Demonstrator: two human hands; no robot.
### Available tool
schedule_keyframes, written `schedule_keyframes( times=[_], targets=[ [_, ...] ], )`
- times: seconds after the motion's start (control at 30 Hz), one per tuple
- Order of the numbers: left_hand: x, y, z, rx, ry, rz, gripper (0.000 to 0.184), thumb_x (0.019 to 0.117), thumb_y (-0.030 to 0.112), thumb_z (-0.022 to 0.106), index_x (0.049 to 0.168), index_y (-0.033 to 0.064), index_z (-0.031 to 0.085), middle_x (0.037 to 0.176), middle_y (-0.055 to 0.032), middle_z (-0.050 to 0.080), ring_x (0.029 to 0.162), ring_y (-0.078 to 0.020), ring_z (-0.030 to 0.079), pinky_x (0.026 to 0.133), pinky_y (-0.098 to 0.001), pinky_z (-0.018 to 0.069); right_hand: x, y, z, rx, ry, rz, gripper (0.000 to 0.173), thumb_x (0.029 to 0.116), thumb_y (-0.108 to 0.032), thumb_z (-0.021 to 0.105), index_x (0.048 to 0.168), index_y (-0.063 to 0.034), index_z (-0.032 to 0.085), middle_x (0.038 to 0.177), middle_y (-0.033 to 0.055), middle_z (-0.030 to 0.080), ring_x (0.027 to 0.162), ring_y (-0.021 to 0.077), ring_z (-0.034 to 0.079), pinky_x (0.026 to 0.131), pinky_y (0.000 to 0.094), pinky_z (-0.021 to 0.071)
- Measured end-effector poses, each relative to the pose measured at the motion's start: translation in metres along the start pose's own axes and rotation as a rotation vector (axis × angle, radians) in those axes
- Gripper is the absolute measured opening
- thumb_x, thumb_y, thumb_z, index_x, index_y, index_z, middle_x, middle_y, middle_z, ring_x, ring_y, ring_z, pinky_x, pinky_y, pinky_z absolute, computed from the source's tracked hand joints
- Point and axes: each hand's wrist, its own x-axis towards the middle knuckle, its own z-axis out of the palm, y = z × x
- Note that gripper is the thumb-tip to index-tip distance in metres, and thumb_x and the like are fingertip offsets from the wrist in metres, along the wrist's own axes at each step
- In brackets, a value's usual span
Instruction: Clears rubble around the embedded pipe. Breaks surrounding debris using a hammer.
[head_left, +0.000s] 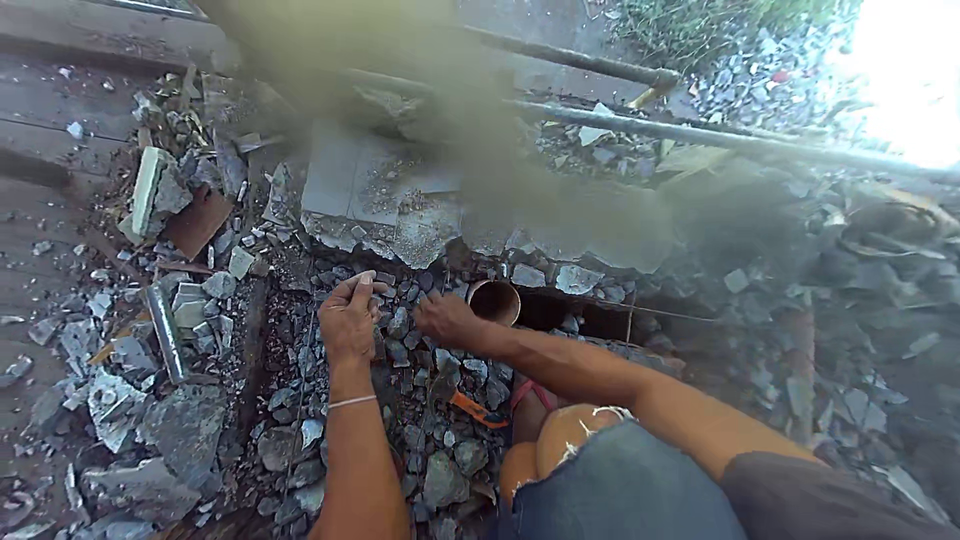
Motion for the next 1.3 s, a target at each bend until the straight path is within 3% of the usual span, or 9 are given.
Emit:
schedule_keyframes(
  times=[0.07,0.13,0.23,0.3,0.4,0.63,0.9,1.07,1.3],
  targets=[
    [-0.01,-0.005,-0.004,0.039,-0.007,-0.013,0.019,0.1062,0.016,0.058,0.113,0.0046,0.072,0.086,-0.004,0.074,0.051,-0.006,0.052,0.047,-0.0203,0.0438,-0.011,-0.004,0.0,0.015,0.198,-0.052,0.019,0.1011,-0.006,0.052,0.109,-0.0008,0.068,0.102,0.0187,0.07,0.099,0.0382,0.069,0.07,0.0496,0.0591],
    [-0.007,-0.009,0.005,0.055,-0.015,-0.013,0.019,0.1058,0.016,0.059,0.112,0.0041,0.072,0.085,-0.0049,0.074,0.051,-0.0071,0.053,0.048,-0.0218,0.0449,-0.018,0.004,-0.019,0.15,0.362,-0.014,0.017,0.1024,-0.013,0.056,0.106,-0.0052,0.07,0.1,0.0134,0.072,0.099,0.0322,0.071,0.072,0.0479,0.0603],
    [-0.015,-0.019,0.021,0.21,-0.045,-0.085,0.023,0.1057,0.023,0.059,0.115,0.0054,0.071,0.088,-0.0045,0.074,0.058,-0.0104,0.058,0.055,-0.0287,0.0499,-0.031,0.031,-0.061,0.57,0.378,0.289,0.021,0.1021,-0.022,0.062,0.11,-0.0057,0.071,0.097,0.0135,0.073,0.088,0.0304,0.072,0.077,0.0566,0.0598],
    [-0.023,-0.028,0.04,0.328,-0.106,-0.153,0.028,0.107,0.027,0.057,0.115,0.0034,0.07,0.092,-0.0083,0.075,0.066,-0.0162,0.064,0.062,-0.0366,0.0543,-0.017,0.07,-0.071,0.685,0.347,0.478,0.024,0.0973,-0.028,0.066,0.109,-0.0086,0.074,0.095,0.0118,0.075,0.089,0.0298,0.073,0.082,0.0587,0.0584],
    [-0.031,-0.053,0.075,0.398,-0.188,-0.271,0.037,0.1073,0.035,0.055,0.11,0.0025,0.072,0.092,-0.0108,0.074,0.074,-0.0217,0.068,0.07,-0.0435,0.0571,0.001,0.1,-0.07,0.633,0.304,0.558,0.023,0.0942,-0.031,0.068,0.104,-0.0108,0.075,0.092,0.0098,0.074,0.089,0.0286,0.072,0.082,0.0581,0.057],
    [-0.029,-0.075,0.111,-0.083,-0.092,-0.547,0.032,0.1094,0.028,0.052,0.117,-0.0001,0.066,0.085,-0.0109,0.072,0.053,-0.0118,0.056,0.048,-0.0261,0.0463,0.015,0.1,-0.061,0.531,0.209,0.552,0.022,0.0972,-0.029,0.064,0.1,-0.0105,0.076,0.093,0.0127,0.073,0.092,0.0327,0.07,0.083,0.0604,0.0551],
    [-0.031,-0.079,0.116,-0.233,-0.02,-0.586,0.025,0.108,0.022,0.054,0.115,0.001,0.066,0.079,-0.0099,0.07,0.049,-0.0103,0.051,0.045,-0.0235,0.0406,0.02,0.091,-0.077,0.488,0.153,0.594,0.022,0.0942,-0.029,0.064,0.094,-0.0101,0.076,0.088,0.0123,0.073,0.089,0.0321,0.07,0.078,0.0594,0.0545],
    [-0.031,-0.078,0.116,-0.21,-0.028,-0.556,0.024,0.1081,0.02,0.053,0.113,0.0008,0.067,0.08,-0.0091,0.069,0.05,-0.0107,0.051,0.045,-0.024,0.0417,0.028,0.092,-0.071,0.471,0.172,0.58,0.018,0.0902,-0.026,0.068,0.09,-0.0083,0.073,0.083,0.0132,0.071,0.082,0.0329,0.069,0.072,0.0596,0.0548],
    [-0.028,-0.078,0.115,-0.198,-0.03,-0.577,0.022,0.1068,0.019,0.055,0.111,0.0013,0.069,0.079,-0.0098,0.069,0.051,-0.0115,0.052,0.045,-0.0249,0.0417,0.032,0.081,-0.081,0.311,0.054,0.635,0.023,0.09,-0.027,0.064,0.088,-0.0047,0.07,0.09,0.0184,0.07,0.09,0.0389,0.07,0.072,0.0639,0.0539]
  ],
)
